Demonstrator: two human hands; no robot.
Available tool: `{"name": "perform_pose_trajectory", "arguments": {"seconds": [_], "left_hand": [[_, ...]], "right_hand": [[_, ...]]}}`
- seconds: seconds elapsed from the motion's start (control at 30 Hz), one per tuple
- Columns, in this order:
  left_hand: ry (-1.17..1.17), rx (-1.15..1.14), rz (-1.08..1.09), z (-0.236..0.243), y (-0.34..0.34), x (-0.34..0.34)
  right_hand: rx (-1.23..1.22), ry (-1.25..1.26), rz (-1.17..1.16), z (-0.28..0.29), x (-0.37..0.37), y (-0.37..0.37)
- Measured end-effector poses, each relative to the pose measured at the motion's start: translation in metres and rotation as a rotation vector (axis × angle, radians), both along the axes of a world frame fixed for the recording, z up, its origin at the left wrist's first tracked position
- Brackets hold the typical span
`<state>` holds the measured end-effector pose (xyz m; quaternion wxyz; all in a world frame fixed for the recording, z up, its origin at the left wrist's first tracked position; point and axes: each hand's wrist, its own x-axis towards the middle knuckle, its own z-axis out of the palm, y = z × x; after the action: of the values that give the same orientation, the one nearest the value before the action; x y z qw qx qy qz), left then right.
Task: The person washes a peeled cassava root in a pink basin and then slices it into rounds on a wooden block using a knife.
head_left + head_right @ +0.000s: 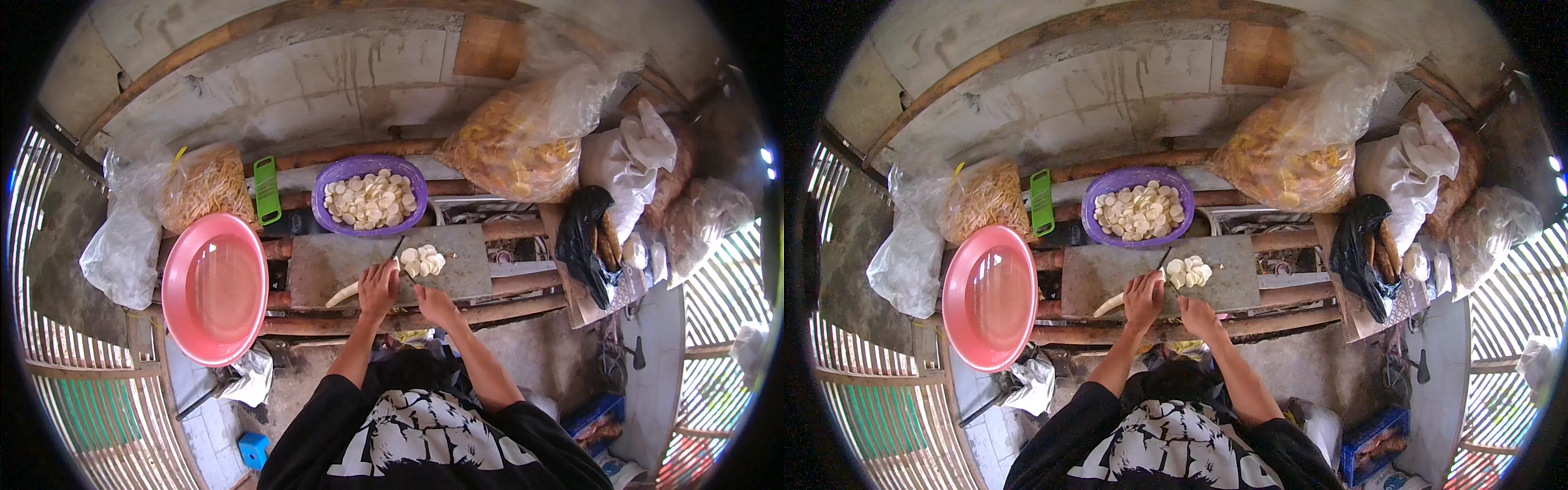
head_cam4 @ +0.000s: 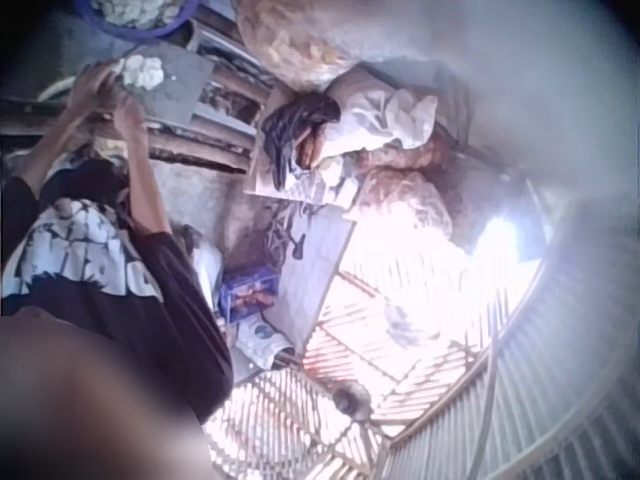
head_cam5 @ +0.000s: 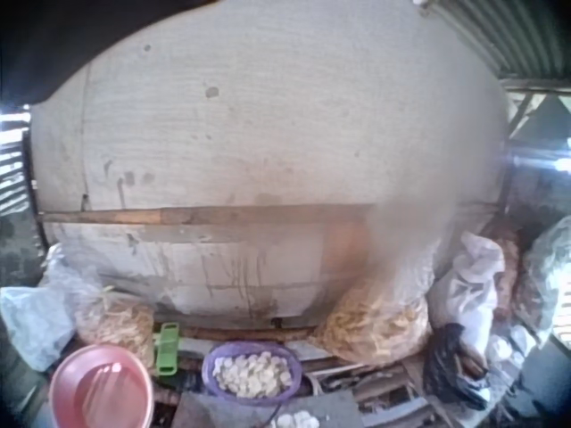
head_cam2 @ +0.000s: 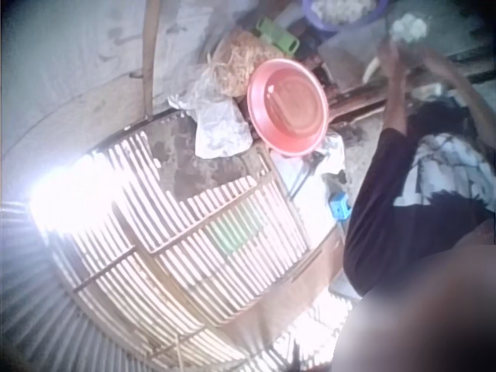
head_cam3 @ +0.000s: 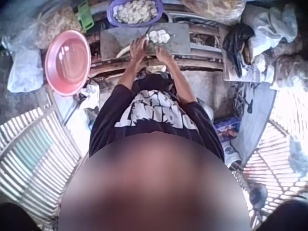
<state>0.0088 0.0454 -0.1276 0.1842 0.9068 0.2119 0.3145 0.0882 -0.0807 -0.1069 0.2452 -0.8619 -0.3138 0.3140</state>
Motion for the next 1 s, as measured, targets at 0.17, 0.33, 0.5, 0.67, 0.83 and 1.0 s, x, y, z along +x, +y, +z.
{"name": "perform_pose_trajectory", "arguments": {"seconds": [0.17,0.33,0.5,0.67,0.83,1.0], "left_hand": [[0.016,0.021,0.014,0.001,0.000,-0.001],[0.022,-0.017,-0.004,0.003,-0.001,-0.005],[-0.011,-0.029,-0.003,0.004,-0.004,-0.005],[0.000,0.015,0.020,0.004,-0.006,-0.006],[-0.010,0.047,0.020,0.004,-0.010,-0.007],[-0.020,-0.009,0.003,0.006,-0.014,-0.008]], "right_hand": [[0.111,0.000,-0.081,0.015,-0.009,0.011],[0.138,-0.054,-0.060,0.013,-0.025,0.023],[0.054,-0.002,-0.100,0.026,-0.033,0.026],[0.016,-0.033,-0.088,0.032,-0.035,0.025],[0.022,-0.106,-0.119,0.025,-0.040,0.024],[-0.008,-0.146,-0.063,0.016,-0.033,0.017]]}}
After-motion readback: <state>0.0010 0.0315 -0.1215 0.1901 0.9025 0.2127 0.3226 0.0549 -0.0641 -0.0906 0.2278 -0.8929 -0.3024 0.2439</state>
